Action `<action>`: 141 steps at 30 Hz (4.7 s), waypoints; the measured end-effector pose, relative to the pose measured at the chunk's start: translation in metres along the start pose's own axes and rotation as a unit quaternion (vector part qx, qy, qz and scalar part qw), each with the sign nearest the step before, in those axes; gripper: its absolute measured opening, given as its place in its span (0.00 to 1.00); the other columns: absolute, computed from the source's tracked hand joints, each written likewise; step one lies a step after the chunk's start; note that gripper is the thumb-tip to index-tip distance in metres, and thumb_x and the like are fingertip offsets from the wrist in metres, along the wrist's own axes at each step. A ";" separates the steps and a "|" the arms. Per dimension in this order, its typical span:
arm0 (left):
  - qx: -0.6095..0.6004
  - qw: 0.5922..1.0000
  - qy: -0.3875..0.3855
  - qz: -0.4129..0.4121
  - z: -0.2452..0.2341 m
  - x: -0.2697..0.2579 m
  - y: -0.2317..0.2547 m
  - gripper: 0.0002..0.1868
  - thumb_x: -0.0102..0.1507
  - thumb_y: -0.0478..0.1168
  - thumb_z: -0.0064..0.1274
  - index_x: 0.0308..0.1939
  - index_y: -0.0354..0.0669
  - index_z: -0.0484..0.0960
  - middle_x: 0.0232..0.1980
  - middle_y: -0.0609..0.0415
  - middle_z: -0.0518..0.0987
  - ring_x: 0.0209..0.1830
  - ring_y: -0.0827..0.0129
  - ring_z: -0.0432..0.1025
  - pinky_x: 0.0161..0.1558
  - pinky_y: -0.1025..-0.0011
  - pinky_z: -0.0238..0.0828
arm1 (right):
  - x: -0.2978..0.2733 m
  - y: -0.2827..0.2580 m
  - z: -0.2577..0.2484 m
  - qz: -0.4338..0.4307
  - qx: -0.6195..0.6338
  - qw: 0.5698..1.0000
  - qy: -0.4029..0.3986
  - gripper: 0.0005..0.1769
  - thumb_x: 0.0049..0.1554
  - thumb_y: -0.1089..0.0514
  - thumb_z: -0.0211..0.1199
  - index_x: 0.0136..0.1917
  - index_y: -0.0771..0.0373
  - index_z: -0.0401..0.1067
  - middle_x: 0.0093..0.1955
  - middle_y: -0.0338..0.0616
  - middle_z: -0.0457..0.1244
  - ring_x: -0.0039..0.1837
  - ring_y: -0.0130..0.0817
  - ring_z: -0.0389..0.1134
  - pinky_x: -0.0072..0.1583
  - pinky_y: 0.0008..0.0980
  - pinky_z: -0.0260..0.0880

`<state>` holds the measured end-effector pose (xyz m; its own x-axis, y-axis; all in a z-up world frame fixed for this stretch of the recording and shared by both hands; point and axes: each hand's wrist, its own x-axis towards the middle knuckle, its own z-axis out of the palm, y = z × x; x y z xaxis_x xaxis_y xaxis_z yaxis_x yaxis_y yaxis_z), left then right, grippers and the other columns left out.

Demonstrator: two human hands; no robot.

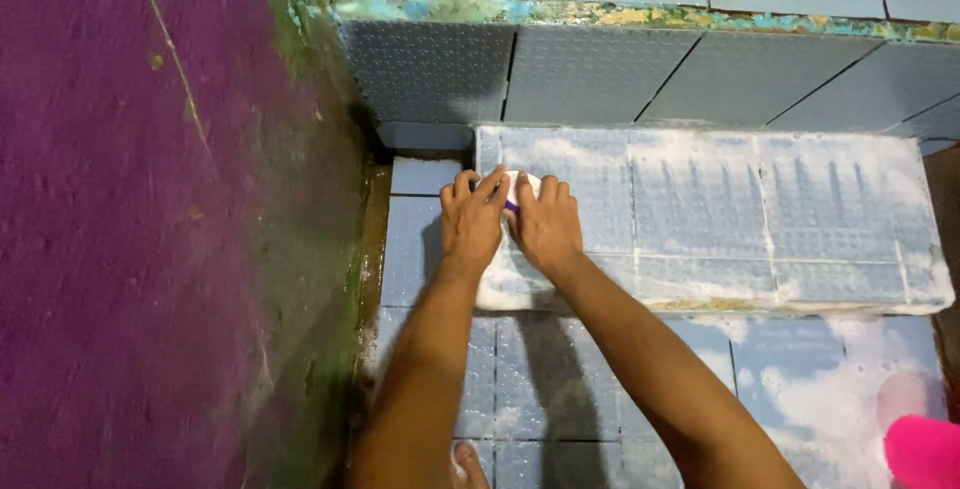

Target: Scrubbing a tiled surface with a small brush and soapy water.

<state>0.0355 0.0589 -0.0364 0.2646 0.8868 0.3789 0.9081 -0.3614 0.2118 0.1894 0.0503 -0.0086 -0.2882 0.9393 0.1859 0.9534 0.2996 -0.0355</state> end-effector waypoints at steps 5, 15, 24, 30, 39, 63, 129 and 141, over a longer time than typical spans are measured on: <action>-0.049 0.998 0.028 -0.024 0.010 0.005 0.005 0.21 0.62 0.46 0.59 0.60 0.55 0.84 0.66 0.69 0.79 0.64 0.61 0.64 0.59 0.56 0.58 | 0.003 0.007 -0.001 0.039 0.004 0.999 -0.003 0.36 0.61 0.35 0.53 0.75 0.54 0.58 0.51 0.50 0.55 0.53 0.52 0.61 0.50 0.46 0.66; -0.056 0.997 -0.016 0.058 -0.036 0.012 0.035 0.15 0.70 0.46 0.52 0.59 0.51 0.83 0.56 0.60 0.81 0.63 0.57 0.68 0.57 0.57 0.62 | -0.005 0.195 -0.039 0.286 -0.018 0.958 -0.005 0.33 0.61 0.36 0.61 0.75 0.51 0.66 0.61 0.64 0.59 0.61 0.60 0.66 0.58 0.53 0.70; 0.001 0.999 -0.001 -0.034 -0.059 -0.011 -0.029 0.08 0.66 0.42 0.56 0.48 0.51 0.86 0.50 0.63 0.79 0.59 0.62 0.69 0.53 0.60 0.64 | 0.038 0.114 0.018 0.212 0.014 0.971 0.110 0.32 0.56 0.42 0.67 0.70 0.56 0.70 0.57 0.66 0.60 0.56 0.61 0.66 0.54 0.52 0.68; -0.041 0.998 0.050 -0.001 -0.070 0.018 0.004 0.05 0.68 0.39 0.55 0.45 0.48 0.86 0.47 0.60 0.80 0.56 0.64 0.71 0.50 0.64 0.63 | 0.060 0.059 0.012 0.068 0.081 0.993 0.048 0.36 0.56 0.37 0.62 0.75 0.44 0.62 0.53 0.53 0.56 0.53 0.57 0.63 0.51 0.50 0.67; -0.080 0.994 0.060 0.041 -0.055 0.035 0.027 0.05 0.67 0.39 0.56 0.44 0.48 0.86 0.46 0.60 0.80 0.54 0.64 0.72 0.48 0.65 0.65 | -0.009 0.267 -0.006 0.234 0.013 0.972 0.020 0.34 0.64 0.31 0.50 0.76 0.47 0.67 0.67 0.72 0.57 0.66 0.72 0.64 0.62 0.63 0.66; -0.025 0.997 0.066 0.035 -0.069 0.006 -0.019 0.05 0.64 0.36 0.58 0.42 0.49 0.86 0.44 0.60 0.80 0.52 0.62 0.74 0.44 0.64 0.68 | 0.032 0.146 -0.015 0.236 0.084 0.967 0.040 0.32 0.58 0.40 0.64 0.72 0.50 0.71 0.61 0.72 0.62 0.58 0.67 0.70 0.56 0.56 0.71; -0.040 0.998 0.037 0.025 -0.082 -0.018 -0.047 0.06 0.63 0.32 0.56 0.39 0.47 0.87 0.40 0.60 0.81 0.48 0.63 0.75 0.42 0.66 0.68 | 0.034 0.085 -0.021 0.153 0.089 0.976 0.126 0.34 0.58 0.41 0.66 0.71 0.57 0.66 0.49 0.53 0.54 0.44 0.64 0.70 0.46 0.55 0.72; 0.013 0.999 0.021 -0.046 -0.094 -0.050 -0.091 0.09 0.65 0.32 0.52 0.44 0.49 0.86 0.43 0.61 0.79 0.50 0.63 0.73 0.45 0.66 0.65 | -0.018 0.001 -0.015 -0.229 0.212 0.950 -0.023 0.30 0.62 0.34 0.49 0.71 0.46 0.65 0.45 0.48 0.52 0.41 0.58 0.63 0.46 0.49 0.67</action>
<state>-0.0907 0.0204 0.0104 0.1661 0.9027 0.3969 0.9361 -0.2708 0.2244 0.1970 0.0312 0.0028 -0.6769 0.6976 0.2348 0.6085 0.7098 -0.3548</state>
